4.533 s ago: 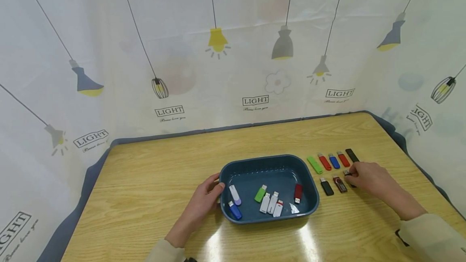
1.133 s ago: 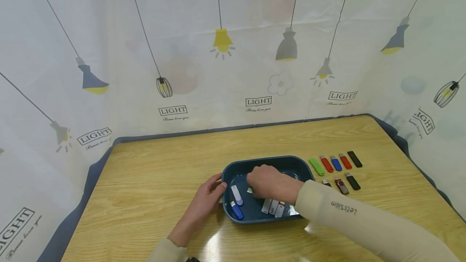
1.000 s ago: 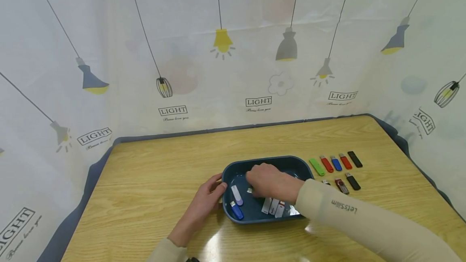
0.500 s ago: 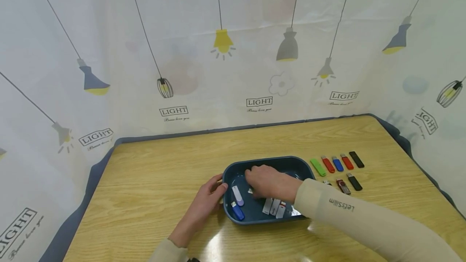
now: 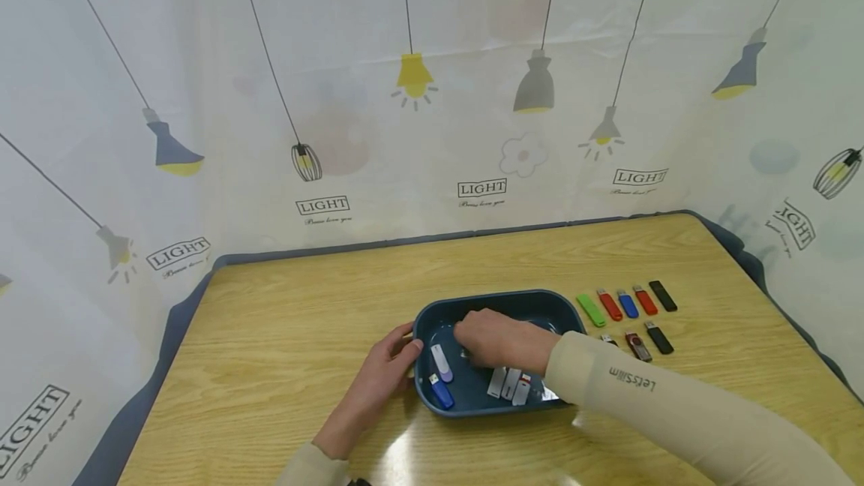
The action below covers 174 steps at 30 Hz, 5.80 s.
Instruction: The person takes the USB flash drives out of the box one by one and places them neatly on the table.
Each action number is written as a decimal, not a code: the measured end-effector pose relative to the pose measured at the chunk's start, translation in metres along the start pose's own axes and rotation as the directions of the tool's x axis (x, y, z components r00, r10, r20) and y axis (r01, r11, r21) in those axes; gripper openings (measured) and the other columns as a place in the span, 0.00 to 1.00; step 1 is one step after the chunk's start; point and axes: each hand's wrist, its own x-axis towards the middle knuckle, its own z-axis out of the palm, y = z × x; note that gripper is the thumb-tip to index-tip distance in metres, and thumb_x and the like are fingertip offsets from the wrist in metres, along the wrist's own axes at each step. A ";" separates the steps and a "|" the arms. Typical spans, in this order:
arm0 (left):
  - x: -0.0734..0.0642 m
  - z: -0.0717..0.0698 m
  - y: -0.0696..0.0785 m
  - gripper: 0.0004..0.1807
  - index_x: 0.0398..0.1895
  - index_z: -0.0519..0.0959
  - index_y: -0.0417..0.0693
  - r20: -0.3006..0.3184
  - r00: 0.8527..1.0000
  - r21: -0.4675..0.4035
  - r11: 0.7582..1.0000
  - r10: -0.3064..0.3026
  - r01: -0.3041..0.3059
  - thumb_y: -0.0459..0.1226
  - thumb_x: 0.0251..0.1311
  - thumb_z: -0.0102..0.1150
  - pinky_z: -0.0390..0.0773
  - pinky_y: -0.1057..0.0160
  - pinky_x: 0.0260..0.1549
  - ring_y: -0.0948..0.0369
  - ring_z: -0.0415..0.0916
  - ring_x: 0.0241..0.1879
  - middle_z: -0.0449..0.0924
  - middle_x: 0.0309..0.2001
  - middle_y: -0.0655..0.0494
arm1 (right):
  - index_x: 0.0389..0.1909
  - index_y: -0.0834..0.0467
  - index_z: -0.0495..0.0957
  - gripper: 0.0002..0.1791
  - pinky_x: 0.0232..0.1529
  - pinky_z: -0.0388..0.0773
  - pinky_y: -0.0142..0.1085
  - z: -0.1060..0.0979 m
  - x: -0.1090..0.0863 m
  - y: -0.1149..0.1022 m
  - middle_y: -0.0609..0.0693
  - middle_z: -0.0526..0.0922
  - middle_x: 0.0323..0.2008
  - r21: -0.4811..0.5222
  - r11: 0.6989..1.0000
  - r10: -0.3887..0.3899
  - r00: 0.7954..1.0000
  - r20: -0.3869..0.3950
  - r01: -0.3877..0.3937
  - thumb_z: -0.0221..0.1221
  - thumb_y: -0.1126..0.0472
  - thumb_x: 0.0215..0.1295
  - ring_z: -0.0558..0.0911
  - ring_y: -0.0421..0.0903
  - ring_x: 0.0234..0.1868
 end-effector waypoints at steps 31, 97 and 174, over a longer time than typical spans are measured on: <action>-0.002 0.004 0.002 0.30 0.79 0.61 0.40 -0.017 1.000 -0.002 1.000 0.012 -0.012 0.43 0.81 0.48 0.82 0.47 0.56 0.42 0.72 0.66 0.64 0.73 0.32 | 0.40 0.56 0.83 0.03 0.40 0.82 0.36 -0.038 -0.048 0.014 0.45 0.82 0.37 0.135 0.990 -0.005 0.986 -0.167 0.028 0.67 0.64 0.67 0.79 0.40 0.36; 0.002 0.003 -0.002 0.29 0.79 0.62 0.42 -0.011 1.000 0.002 1.000 0.012 -0.012 0.43 0.81 0.48 0.82 0.49 0.56 0.44 0.73 0.66 0.65 0.73 0.33 | 0.41 0.69 0.81 0.14 0.27 0.75 0.38 0.021 -0.202 0.187 0.50 0.83 0.31 0.359 0.871 0.454 0.825 -0.336 -0.334 0.66 0.60 0.69 0.79 0.43 0.29; 0.001 0.007 0.002 0.28 0.78 0.62 0.40 -0.005 1.000 -0.013 1.000 0.022 -0.022 0.41 0.81 0.47 0.82 0.47 0.56 0.43 0.74 0.65 0.65 0.73 0.32 | 0.21 0.61 0.74 0.18 0.24 0.60 0.36 0.048 -0.205 0.215 0.44 0.65 0.17 0.367 0.801 0.558 0.811 -0.176 -0.472 0.62 0.58 0.72 0.62 0.42 0.20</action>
